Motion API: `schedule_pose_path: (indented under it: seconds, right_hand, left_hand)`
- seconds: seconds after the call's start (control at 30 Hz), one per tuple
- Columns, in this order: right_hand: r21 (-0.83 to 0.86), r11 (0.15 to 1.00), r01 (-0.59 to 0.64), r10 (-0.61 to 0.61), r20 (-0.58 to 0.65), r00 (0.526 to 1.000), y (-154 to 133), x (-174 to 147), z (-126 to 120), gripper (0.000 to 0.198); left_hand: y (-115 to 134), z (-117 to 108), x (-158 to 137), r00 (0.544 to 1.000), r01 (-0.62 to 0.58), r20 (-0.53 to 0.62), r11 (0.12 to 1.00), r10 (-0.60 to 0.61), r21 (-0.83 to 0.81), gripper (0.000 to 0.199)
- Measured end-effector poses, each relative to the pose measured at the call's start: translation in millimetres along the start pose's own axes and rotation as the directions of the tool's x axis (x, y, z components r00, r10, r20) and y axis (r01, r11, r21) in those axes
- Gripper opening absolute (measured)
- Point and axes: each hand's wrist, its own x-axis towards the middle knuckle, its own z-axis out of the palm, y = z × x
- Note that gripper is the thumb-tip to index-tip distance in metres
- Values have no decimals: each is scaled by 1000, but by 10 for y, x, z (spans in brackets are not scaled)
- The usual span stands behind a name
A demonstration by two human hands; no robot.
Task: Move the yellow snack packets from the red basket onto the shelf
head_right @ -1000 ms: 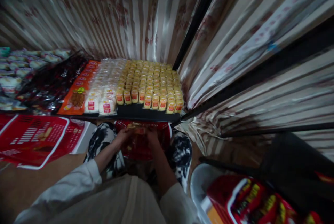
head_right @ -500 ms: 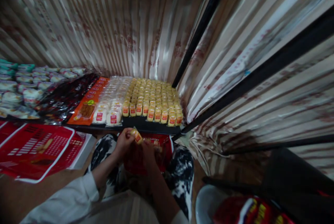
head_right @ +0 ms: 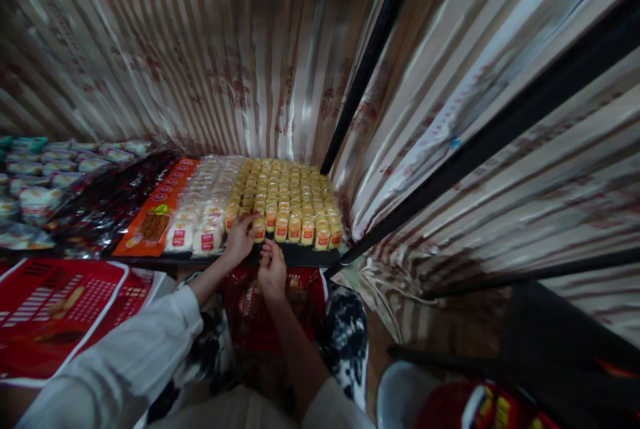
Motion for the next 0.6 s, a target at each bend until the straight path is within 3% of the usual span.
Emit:
schedule_pose_path:
  seconds: [0.17, 0.43, 0.6]
  right_hand:
    - [-132, 983, 124, -125, 4, 992, 34, 118, 2, 37]
    - [-227, 948, 221, -221, 25, 975, 44, 157, -20, 38]
    - [-254, 930, 266, -267, 34, 963, 32, 167, -15, 42]
  left_hand:
    - [45, 119, 96, 999, 34, 29, 999, -35, 30, 35]
    - [74, 216, 80, 999, 8, 50, 998, -11, 58, 37]
    - [-44, 265, 52, 1000, 15, 5, 1000, -15, -24, 39]
